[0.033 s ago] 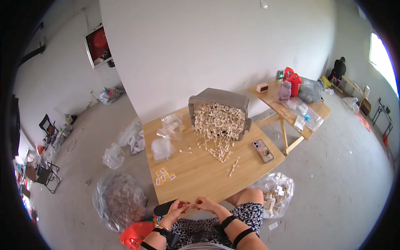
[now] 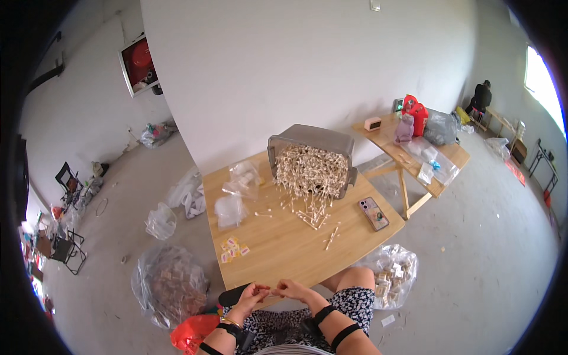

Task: Counting cotton swabs and placing them into small plastic bags with labels.

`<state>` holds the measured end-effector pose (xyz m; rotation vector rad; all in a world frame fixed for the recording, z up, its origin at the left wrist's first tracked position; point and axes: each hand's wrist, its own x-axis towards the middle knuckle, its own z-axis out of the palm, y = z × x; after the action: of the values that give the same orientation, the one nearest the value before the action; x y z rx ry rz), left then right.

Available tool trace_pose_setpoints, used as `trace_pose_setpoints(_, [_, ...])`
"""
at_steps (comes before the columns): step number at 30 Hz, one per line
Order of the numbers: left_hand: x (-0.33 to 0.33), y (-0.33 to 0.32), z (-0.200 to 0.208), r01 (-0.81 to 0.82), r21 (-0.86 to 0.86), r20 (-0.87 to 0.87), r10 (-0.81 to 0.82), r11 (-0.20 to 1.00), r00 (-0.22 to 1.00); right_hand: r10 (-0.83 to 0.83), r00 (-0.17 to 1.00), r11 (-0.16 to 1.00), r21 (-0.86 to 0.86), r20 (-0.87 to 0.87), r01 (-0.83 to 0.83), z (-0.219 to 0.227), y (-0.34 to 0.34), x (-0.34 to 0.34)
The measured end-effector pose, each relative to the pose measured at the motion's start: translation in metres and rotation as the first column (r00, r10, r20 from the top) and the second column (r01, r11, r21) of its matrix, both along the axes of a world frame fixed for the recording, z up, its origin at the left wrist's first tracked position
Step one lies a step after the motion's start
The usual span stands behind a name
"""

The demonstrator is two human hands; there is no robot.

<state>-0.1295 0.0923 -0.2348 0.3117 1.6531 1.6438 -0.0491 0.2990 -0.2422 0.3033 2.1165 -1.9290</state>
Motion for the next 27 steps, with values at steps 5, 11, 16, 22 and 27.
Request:
trace_pose_setpoints(5, [-0.004,-0.005,-0.015,0.095,0.043,-0.049,-0.093,0.995,0.994,0.067,0.996,0.997,-0.028,-0.062,-0.069,-0.003,0.0,0.003])
trace_pose_setpoints(11, [-0.002,0.003,-0.009,0.018,0.003,-0.118,-0.017,1.0,0.993,-0.039,0.979,0.964,0.251,-0.201,0.09,0.032,-0.012,0.009])
trace_pose_setpoints(16, [0.024,0.026,0.044,0.033,-0.065,-0.363,-0.055,0.997,0.93,-0.223,0.885,0.946,0.128,-0.408,0.297,0.041,-0.003,0.009])
trace_pose_setpoints(22, [0.031,0.021,0.1,0.086,0.033,-0.293,-0.073,0.996,0.953,-0.365,0.792,0.895,0.049,-0.49,0.443,0.115,0.011,0.024])
trace_pose_setpoints(27, [0.029,0.017,0.151,-0.054,0.264,-0.28,0.13,0.963,0.951,-0.395,0.768,0.881,0.028,-0.504,0.472,0.13,0.016,0.049])
